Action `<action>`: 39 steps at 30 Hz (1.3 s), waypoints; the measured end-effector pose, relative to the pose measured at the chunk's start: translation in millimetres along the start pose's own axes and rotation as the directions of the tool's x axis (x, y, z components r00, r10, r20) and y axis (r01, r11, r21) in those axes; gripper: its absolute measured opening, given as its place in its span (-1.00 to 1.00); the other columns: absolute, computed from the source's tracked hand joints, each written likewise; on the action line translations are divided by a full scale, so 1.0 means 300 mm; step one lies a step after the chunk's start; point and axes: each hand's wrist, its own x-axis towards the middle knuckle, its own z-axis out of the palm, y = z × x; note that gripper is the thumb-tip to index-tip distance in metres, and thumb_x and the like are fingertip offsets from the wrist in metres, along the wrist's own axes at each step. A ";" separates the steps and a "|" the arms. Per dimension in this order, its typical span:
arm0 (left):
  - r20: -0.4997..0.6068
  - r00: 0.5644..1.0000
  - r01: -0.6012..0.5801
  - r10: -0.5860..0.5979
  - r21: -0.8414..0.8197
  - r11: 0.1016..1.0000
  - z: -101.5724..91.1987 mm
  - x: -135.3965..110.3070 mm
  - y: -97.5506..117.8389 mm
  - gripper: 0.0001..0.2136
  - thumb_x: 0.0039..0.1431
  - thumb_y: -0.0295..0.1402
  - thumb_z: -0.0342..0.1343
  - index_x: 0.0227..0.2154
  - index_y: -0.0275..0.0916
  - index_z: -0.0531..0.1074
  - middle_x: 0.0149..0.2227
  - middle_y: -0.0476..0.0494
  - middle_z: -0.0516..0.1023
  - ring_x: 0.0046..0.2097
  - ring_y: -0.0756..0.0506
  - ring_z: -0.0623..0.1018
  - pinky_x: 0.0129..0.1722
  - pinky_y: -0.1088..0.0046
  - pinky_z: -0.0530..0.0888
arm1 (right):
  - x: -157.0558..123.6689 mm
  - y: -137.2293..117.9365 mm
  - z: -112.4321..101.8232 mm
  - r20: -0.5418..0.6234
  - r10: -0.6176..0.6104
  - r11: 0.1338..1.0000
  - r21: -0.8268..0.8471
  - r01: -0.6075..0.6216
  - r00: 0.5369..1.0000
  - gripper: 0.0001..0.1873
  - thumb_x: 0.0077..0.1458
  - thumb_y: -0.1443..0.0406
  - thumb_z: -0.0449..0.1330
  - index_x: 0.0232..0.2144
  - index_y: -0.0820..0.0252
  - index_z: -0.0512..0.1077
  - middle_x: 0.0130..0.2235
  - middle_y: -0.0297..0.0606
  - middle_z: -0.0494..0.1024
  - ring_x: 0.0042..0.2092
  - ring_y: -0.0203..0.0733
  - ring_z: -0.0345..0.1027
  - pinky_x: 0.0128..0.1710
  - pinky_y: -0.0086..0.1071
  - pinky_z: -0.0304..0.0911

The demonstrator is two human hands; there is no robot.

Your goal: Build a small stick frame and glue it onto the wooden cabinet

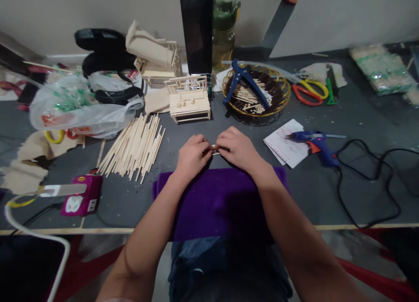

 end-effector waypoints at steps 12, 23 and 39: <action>-0.069 0.979 0.151 -0.194 -0.401 0.904 -0.078 -0.013 -0.069 -0.95 0.09 -0.40 0.16 -0.39 -0.20 0.51 -0.33 -0.08 0.52 -0.26 -0.05 0.51 -0.23 0.36 0.46 | 0.003 0.001 -0.002 0.023 0.012 0.999 0.039 -0.013 1.000 -0.85 0.14 0.40 0.13 -0.40 0.09 0.47 -0.29 -0.25 0.51 -0.17 -0.08 0.17 -0.22 -0.24 0.10; 0.026 0.993 0.111 -0.114 0.093 0.989 -0.084 -0.035 0.013 -0.89 0.17 -0.40 0.08 -0.42 -0.22 0.49 -0.33 -0.12 0.45 -0.19 -0.14 0.42 -0.17 0.29 0.38 | 0.004 0.000 -0.006 0.024 0.006 1.000 0.012 -0.006 1.000 -0.84 0.16 0.39 0.12 -0.40 0.10 0.47 -0.29 -0.23 0.50 -0.17 -0.09 0.15 -0.23 -0.25 0.08; 0.035 0.988 0.148 -0.151 0.079 0.986 -0.059 -0.040 0.017 -0.91 0.17 -0.40 0.11 -0.41 -0.22 0.49 -0.32 -0.11 0.47 -0.18 -0.14 0.44 -0.18 0.30 0.38 | 0.004 -0.004 -0.010 0.030 0.004 1.000 -0.010 -0.004 1.000 -0.83 0.20 0.36 0.10 -0.40 0.10 0.45 -0.29 -0.25 0.50 -0.17 -0.10 0.16 -0.24 -0.27 0.07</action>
